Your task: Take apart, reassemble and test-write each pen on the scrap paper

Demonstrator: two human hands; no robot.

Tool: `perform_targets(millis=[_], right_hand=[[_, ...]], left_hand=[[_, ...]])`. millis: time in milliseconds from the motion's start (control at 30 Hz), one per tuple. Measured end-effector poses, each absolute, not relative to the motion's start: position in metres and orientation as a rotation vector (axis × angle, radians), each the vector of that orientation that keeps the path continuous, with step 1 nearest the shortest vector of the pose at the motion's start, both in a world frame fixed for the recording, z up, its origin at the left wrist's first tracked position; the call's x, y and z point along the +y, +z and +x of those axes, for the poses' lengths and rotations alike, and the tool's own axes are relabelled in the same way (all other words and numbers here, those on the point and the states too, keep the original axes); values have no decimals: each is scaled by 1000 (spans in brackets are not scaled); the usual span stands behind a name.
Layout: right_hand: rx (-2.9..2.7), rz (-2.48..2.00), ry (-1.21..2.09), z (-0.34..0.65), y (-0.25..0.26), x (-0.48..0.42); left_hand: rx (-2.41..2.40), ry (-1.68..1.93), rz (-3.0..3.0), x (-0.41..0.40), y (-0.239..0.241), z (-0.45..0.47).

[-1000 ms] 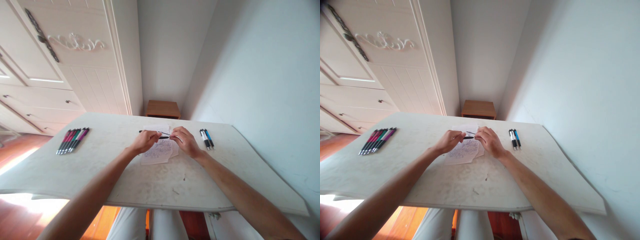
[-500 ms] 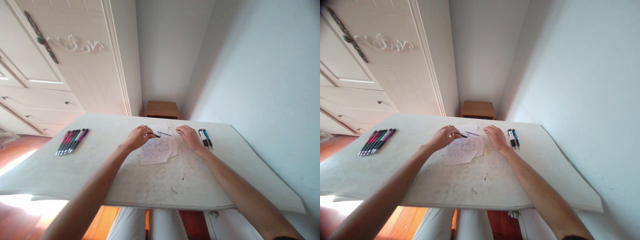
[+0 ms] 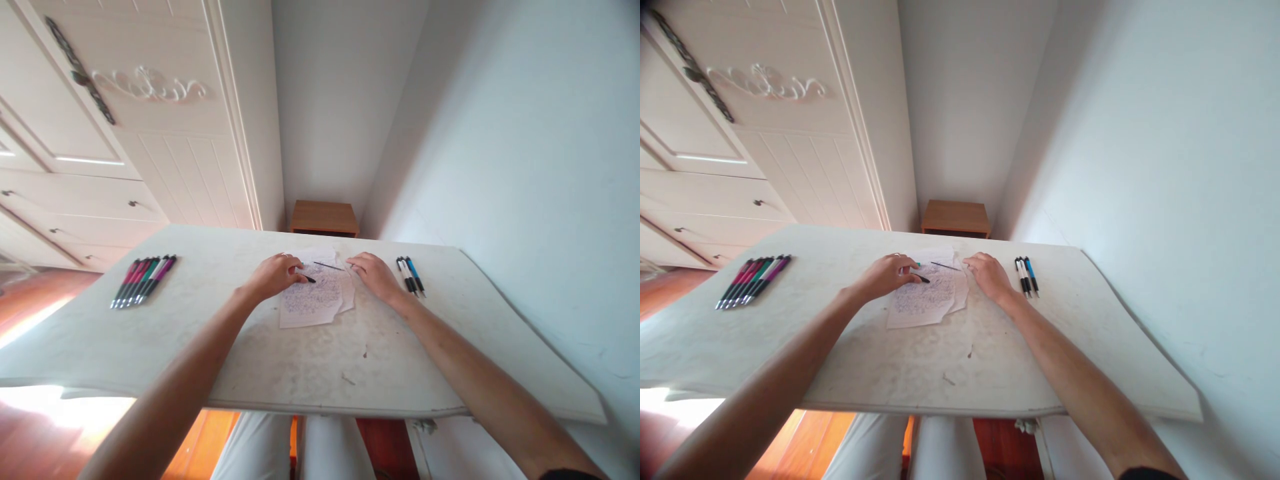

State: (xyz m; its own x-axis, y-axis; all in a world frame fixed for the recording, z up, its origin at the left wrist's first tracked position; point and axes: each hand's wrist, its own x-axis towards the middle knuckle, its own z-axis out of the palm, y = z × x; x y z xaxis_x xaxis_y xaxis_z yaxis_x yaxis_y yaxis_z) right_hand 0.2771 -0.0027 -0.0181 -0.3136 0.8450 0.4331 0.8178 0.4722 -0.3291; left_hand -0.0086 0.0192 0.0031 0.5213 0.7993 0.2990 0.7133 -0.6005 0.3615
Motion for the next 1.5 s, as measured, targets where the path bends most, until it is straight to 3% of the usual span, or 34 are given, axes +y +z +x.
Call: perform_targets(millis=[1000, 1500], right_hand=[[-2183, -1372, -106, 251, -15, -7], [-2087, -944, -59, 249, 0, -21]], left_hand=[[1161, 939, 2671, 14, 8, 3], [887, 1190, 2675, 15, 7, 2]])
